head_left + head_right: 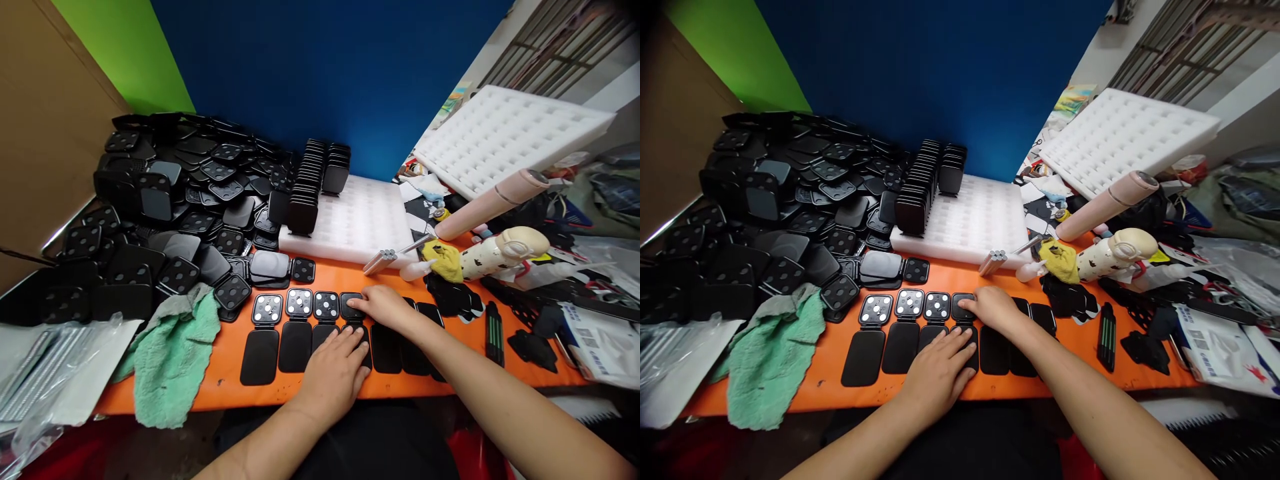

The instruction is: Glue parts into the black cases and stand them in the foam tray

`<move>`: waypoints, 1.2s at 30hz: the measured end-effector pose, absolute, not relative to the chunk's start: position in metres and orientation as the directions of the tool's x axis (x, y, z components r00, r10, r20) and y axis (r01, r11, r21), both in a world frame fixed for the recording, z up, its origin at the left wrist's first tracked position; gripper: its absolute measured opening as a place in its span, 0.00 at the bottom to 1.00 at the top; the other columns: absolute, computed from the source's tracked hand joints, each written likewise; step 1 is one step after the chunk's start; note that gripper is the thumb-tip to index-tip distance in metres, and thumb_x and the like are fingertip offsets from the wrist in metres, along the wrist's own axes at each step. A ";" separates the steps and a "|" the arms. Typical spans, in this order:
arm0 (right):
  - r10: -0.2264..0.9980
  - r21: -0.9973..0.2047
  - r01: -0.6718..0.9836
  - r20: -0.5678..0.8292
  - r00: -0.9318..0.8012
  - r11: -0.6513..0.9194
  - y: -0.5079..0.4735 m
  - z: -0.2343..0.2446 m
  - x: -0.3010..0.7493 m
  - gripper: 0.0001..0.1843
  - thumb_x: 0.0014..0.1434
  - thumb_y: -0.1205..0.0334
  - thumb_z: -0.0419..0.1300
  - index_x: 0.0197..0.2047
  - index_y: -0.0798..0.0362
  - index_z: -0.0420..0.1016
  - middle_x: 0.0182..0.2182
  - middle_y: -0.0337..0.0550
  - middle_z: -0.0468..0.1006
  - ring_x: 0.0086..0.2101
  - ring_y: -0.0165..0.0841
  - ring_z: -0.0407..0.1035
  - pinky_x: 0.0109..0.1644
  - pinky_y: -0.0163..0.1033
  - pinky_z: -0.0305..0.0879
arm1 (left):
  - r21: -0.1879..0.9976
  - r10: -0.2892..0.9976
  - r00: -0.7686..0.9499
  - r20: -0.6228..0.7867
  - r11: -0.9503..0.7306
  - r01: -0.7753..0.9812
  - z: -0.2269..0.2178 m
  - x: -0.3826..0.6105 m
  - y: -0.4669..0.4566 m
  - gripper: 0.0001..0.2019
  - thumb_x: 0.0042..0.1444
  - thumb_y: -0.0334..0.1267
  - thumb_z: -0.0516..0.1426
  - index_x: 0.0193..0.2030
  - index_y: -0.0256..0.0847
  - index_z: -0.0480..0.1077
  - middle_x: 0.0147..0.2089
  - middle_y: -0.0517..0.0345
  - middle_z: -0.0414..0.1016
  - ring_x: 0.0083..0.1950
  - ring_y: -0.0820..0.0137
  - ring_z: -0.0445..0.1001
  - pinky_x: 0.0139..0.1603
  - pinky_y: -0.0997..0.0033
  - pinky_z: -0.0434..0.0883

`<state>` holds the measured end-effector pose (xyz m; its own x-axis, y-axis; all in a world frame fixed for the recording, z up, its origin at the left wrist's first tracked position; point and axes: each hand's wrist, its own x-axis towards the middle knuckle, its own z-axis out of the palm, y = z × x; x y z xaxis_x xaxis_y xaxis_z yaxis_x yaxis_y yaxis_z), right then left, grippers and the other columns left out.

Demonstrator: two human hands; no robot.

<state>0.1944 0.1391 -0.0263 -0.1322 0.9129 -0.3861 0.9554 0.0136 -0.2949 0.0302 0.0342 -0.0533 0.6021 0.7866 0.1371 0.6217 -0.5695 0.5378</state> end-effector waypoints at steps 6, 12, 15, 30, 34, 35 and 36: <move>0.959 -0.184 0.982 -0.270 -0.090 0.041 0.125 -0.012 0.194 0.22 0.60 0.46 0.50 0.30 0.55 0.74 0.30 0.53 0.78 0.34 0.41 0.71 0.37 0.41 0.62 | 0.520 0.781 0.604 0.157 -0.586 0.621 -0.052 0.030 0.035 0.17 0.57 0.38 0.55 0.54 0.42 0.67 0.59 0.54 0.67 0.60 0.60 0.64 0.60 0.55 0.63; 0.885 -0.333 0.833 0.010 -0.465 0.441 0.071 -0.027 0.207 0.18 0.64 0.60 0.47 0.52 0.53 0.71 0.53 0.45 0.72 0.54 0.36 0.63 0.59 0.45 0.55 | 0.524 0.786 0.603 0.139 -0.575 0.628 -0.052 0.031 0.035 0.17 0.57 0.38 0.55 0.54 0.43 0.66 0.58 0.54 0.68 0.59 0.60 0.65 0.60 0.54 0.63; 0.889 -0.296 0.847 0.012 -0.459 0.441 0.064 -0.037 0.204 0.19 0.64 0.61 0.46 0.53 0.54 0.71 0.54 0.46 0.70 0.55 0.37 0.63 0.61 0.49 0.53 | 0.519 0.779 0.614 0.128 -0.580 0.628 -0.051 0.031 0.036 0.18 0.57 0.37 0.55 0.54 0.43 0.66 0.58 0.55 0.68 0.60 0.60 0.65 0.59 0.53 0.64; 0.952 -0.196 0.932 -0.050 0.300 -0.304 0.073 -0.012 0.311 0.17 0.62 0.57 0.47 0.42 0.51 0.75 0.43 0.47 0.76 0.45 0.40 0.69 0.48 0.42 0.62 | 0.178 0.625 0.667 0.406 -0.770 0.613 -0.068 0.024 0.043 0.18 0.56 0.41 0.55 0.55 0.45 0.66 0.58 0.56 0.68 0.54 0.59 0.71 0.48 0.57 0.75; 0.868 -0.136 0.857 -0.076 0.491 -0.497 0.080 -0.022 0.357 0.22 0.55 0.45 0.52 0.35 0.57 0.74 0.36 0.59 0.76 0.38 0.51 0.70 0.36 0.50 0.63 | 0.113 0.569 0.659 0.492 -0.792 0.600 -0.073 0.024 0.048 0.17 0.56 0.43 0.56 0.52 0.45 0.67 0.56 0.57 0.70 0.51 0.61 0.73 0.46 0.62 0.77; 0.856 -0.141 0.844 -0.094 0.509 -0.517 0.082 -0.026 0.362 0.23 0.53 0.42 0.53 0.31 0.56 0.74 0.33 0.58 0.76 0.35 0.51 0.70 0.34 0.49 0.62 | 0.104 0.562 0.656 0.504 -0.793 0.600 -0.074 0.024 0.048 0.17 0.56 0.43 0.56 0.52 0.45 0.68 0.55 0.57 0.71 0.51 0.61 0.74 0.46 0.62 0.77; 0.849 -0.154 0.835 -0.112 0.516 -0.528 0.084 -0.029 0.365 0.23 0.52 0.41 0.53 0.27 0.54 0.72 0.30 0.56 0.76 0.33 0.50 0.70 0.32 0.48 0.61 | 0.096 0.556 0.654 0.513 -0.794 0.600 -0.074 0.025 0.049 0.16 0.56 0.43 0.56 0.51 0.45 0.68 0.55 0.57 0.71 0.50 0.61 0.74 0.46 0.63 0.77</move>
